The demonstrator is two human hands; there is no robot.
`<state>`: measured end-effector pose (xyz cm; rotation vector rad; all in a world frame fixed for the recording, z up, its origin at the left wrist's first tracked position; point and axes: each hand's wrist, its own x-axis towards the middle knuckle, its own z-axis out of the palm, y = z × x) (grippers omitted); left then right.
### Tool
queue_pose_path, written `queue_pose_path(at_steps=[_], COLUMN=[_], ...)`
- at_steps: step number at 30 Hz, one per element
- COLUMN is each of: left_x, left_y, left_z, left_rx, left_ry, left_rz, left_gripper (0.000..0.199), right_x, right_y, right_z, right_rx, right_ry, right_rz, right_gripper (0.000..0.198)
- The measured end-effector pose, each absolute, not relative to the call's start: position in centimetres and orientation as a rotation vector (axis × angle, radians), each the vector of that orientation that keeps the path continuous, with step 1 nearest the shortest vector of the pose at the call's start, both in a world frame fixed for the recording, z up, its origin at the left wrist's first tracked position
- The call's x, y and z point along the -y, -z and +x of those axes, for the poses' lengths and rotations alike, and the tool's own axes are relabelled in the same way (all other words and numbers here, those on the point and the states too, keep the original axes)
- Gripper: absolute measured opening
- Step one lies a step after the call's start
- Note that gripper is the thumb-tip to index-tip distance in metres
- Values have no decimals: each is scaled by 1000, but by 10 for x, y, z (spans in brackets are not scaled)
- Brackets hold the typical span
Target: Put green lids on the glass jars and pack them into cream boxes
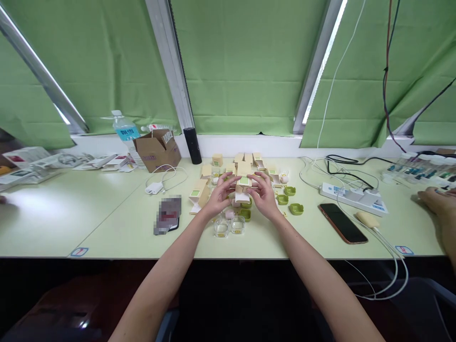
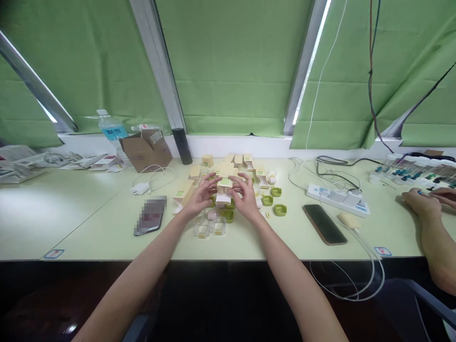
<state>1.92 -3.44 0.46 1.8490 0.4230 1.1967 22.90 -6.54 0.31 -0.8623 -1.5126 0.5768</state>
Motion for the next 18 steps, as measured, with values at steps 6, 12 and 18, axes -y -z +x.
queue_pose_path(at_steps=[6, 12, 18], left_x=[36, 39, 42], left_y=[-6, -8, -11], left_z=[22, 27, 31], left_rx=[-525, -519, -489], left_ry=[-1127, -1229, -1266], left_rz=[1872, 1803, 1657], left_gripper=[83, 66, 58], right_x=[64, 64, 68], right_y=[-2, 0, -1], right_z=[229, 226, 225], right_rx=[1484, 1514, 1559], right_ry=[-579, -566, -563], right_rz=[-878, -866, -816], right_gripper=[37, 38, 37])
